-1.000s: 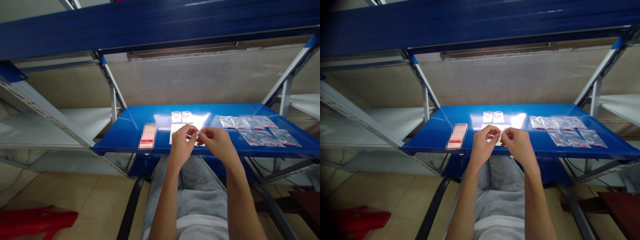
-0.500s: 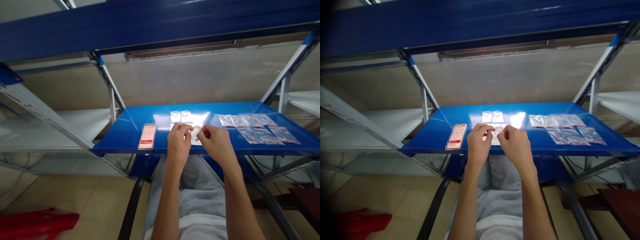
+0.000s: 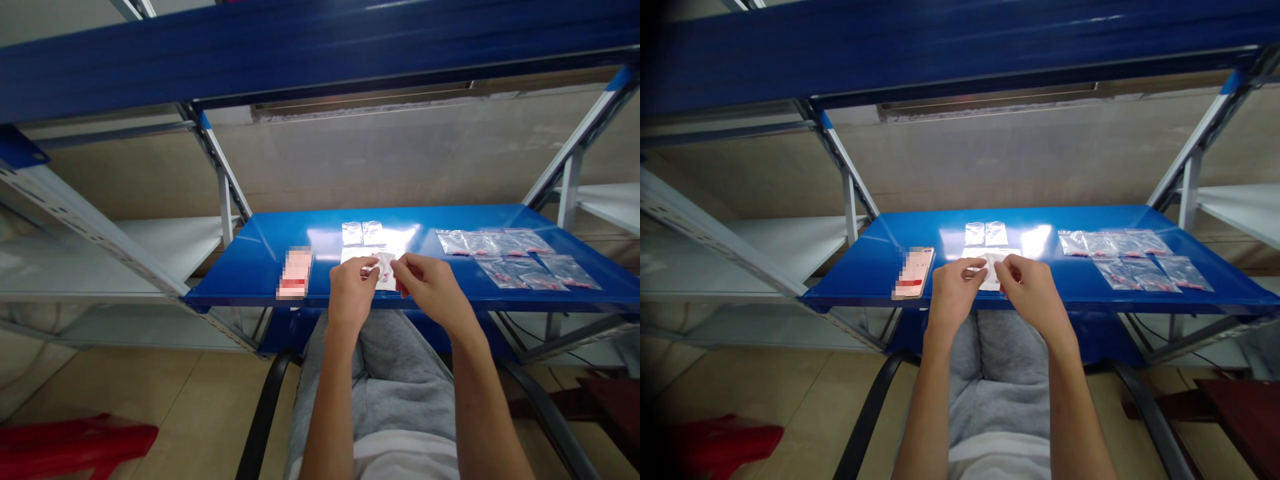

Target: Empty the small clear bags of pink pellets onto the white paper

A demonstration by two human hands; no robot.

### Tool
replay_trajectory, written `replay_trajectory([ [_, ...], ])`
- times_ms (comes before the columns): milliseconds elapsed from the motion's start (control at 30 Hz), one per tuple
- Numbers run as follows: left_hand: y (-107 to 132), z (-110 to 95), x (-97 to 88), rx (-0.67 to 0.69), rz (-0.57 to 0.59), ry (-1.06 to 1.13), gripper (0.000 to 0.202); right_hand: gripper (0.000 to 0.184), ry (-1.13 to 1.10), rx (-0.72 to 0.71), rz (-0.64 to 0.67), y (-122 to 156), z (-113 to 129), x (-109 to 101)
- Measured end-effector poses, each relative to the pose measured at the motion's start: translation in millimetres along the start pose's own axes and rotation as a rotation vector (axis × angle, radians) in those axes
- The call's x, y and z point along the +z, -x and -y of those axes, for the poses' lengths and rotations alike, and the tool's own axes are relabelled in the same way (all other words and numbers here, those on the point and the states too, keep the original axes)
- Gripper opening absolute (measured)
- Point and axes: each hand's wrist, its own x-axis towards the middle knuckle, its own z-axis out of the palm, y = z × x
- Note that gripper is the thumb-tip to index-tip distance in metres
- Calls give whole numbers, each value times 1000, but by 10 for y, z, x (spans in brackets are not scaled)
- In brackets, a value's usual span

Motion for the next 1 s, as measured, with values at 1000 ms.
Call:
replay_trajectory([
  [1000, -150, 498, -211, -197, 80, 418, 25, 45, -674, 282, -115, -258, -840, 127],
])
